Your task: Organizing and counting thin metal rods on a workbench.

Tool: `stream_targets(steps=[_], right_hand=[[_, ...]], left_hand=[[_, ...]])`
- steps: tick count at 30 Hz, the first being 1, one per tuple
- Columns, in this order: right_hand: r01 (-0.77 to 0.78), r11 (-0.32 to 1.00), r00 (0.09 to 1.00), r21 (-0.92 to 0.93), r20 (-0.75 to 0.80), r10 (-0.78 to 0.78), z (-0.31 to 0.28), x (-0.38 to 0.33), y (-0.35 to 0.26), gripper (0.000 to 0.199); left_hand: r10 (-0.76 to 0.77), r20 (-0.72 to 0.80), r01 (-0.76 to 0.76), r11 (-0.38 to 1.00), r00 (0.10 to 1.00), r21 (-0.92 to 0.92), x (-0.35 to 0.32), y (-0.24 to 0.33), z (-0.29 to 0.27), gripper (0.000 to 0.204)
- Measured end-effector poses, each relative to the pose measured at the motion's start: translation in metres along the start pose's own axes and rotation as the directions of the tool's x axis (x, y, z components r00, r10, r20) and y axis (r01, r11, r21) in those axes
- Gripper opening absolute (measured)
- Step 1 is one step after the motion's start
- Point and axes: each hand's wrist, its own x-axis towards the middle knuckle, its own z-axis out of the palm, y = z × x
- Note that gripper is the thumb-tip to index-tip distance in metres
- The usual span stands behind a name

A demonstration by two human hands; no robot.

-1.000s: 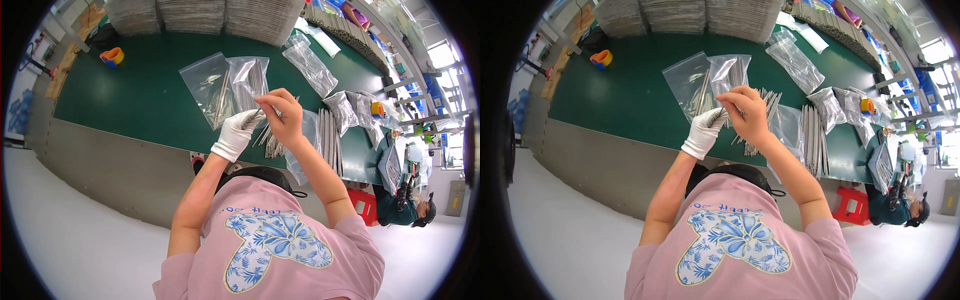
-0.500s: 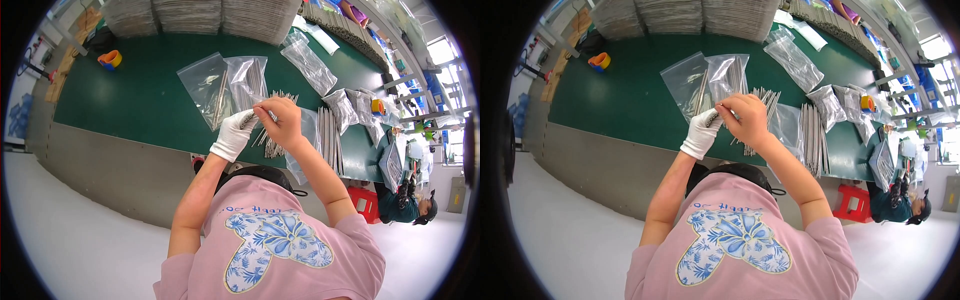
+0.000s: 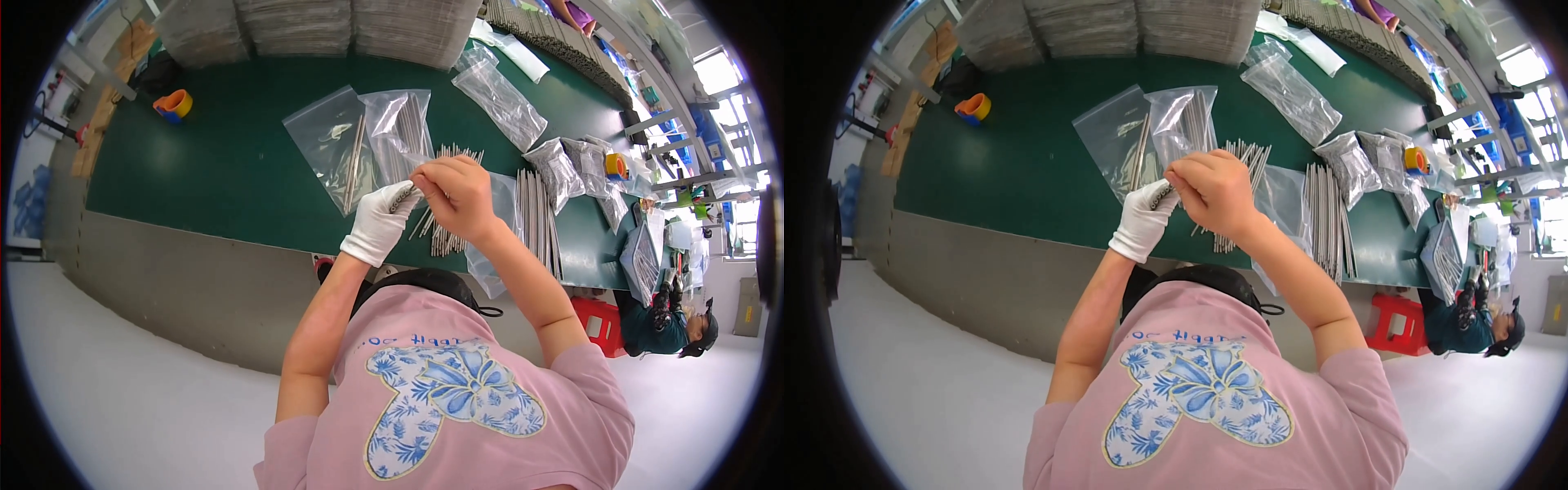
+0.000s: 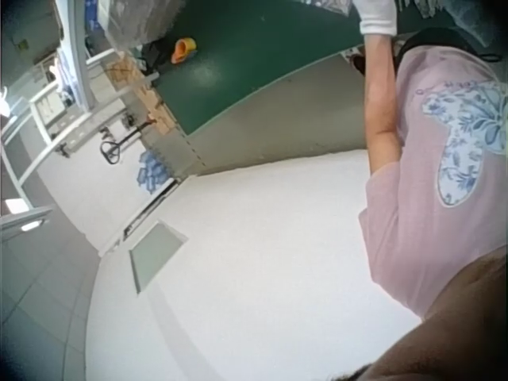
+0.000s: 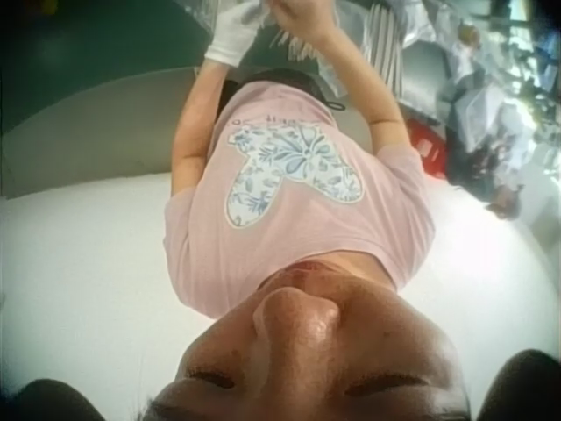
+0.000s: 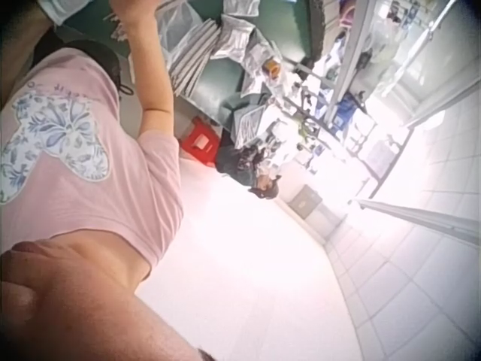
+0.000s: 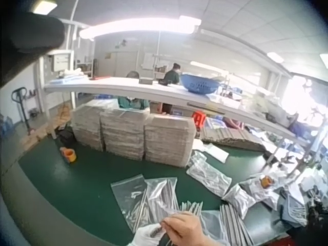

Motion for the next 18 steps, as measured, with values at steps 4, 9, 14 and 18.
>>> stream_targets(steps=[4,9,14,18], right_hand=[[-0.002,0.997,0.999,0.071,-0.049,0.005,0.0010,0.0016,-0.0030,0.003],[-0.087,0.993,0.996,0.080,0.038,0.084,0.0024,-0.0005,-0.0031,0.002],[-0.127,0.983,0.992,0.132,0.015,0.126,0.0043,-0.0034,0.0008,0.001],[-0.076,0.994,0.997,0.079,0.004,0.076,0.0036,-0.0042,0.0022,0.001]], left_hand=[[-0.002,0.004,0.002,1.000,1.000,-0.020,0.0007,0.0013,-0.0007,0.018],[-0.015,0.011,0.015,1.000,1.000,0.010,0.0001,-0.0029,-0.0006,0.018],[0.026,-0.022,-0.026,1.000,0.999,-0.015,0.0002,-0.0034,0.0005,0.020],[0.011,-0.014,-0.012,1.000,1.000,-0.026,0.0001,-0.0044,0.0011,0.020]])
